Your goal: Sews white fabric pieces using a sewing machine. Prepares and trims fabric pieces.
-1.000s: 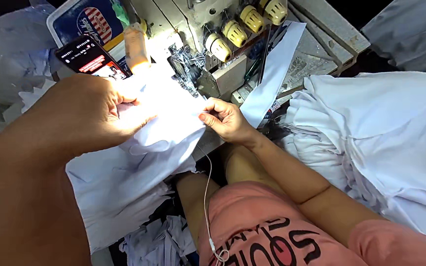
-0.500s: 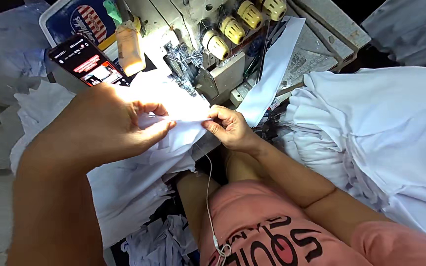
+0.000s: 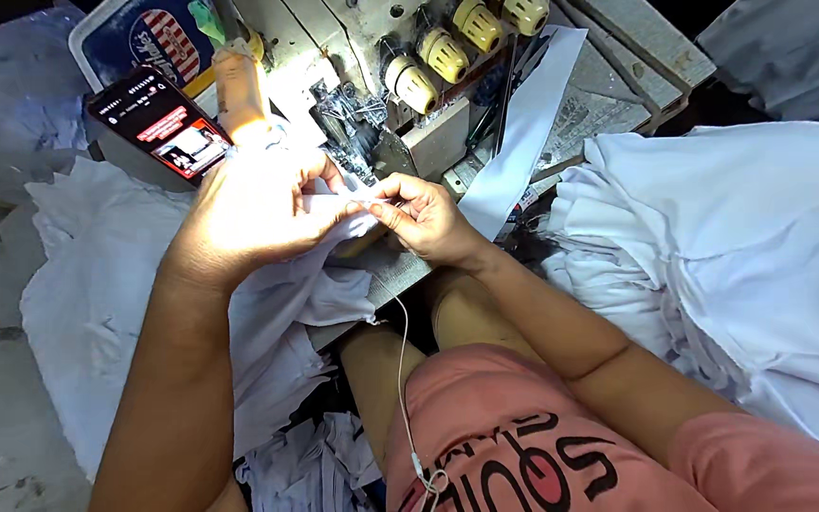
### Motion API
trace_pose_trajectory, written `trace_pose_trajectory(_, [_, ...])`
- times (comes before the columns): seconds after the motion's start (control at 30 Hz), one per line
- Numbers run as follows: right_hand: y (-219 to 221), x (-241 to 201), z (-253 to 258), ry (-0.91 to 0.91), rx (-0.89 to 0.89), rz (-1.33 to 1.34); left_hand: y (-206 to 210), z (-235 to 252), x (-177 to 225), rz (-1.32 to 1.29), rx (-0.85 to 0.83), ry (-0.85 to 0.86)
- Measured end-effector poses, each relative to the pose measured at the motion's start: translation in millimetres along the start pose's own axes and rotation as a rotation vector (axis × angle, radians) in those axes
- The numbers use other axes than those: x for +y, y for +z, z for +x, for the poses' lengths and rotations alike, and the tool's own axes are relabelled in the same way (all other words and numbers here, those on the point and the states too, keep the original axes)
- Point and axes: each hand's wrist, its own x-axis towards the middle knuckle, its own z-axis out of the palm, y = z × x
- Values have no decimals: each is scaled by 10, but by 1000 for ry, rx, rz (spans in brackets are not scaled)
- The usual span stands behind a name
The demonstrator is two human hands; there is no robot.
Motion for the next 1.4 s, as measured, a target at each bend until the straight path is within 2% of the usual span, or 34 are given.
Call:
trace_pose_trajectory(0.23, [-4,-18,-10,40,10,19,-191,-177,-323,32,52,-7])
trace_pose_trajectory(0.3, [-20,-29,-19,39,-24,31,-224,-256,-228,7,101,30])
trace_pose_trajectory(0.4, [-78,-89,-64,-10,-106,30,-259,-358,193,-19,137,119])
trace_pose_trajectory(0.5, [-76,-126,-179,-109,-56,-54,-103,-387,400,10,173,171])
trace_pose_trajectory(0.67, [-91,-58,-287,-151,-5,-98,142,-263,214,65,222,213])
trace_pose_trajectory(0.8, [-75,35,-197,-179,28,-112,331,-210,21,-76,103,163])
trace_pose_trajectory(0.9, [-70,99,-93,-190,44,-88,437,-234,-7,-137,126,118])
trace_pose_trajectory(1.0, [-79,51,-114,-195,63,-150,530,-272,36,-90,196,41])
trace_pose_trajectory(1.07, [-103,49,-178,-215,151,-227,620,-293,57,-38,248,-41])
trace_pose_trajectory(1.23, [-459,154,-165,-207,576,-598,826,-374,191,-18,398,-244])
trace_pose_trajectory(1.33, [-735,216,-39,-86,760,-663,962,-503,334,-12,475,-303])
trace_pose_trajectory(1.4, [-833,198,54,83,833,-564,1088,-609,460,-2,529,-331])
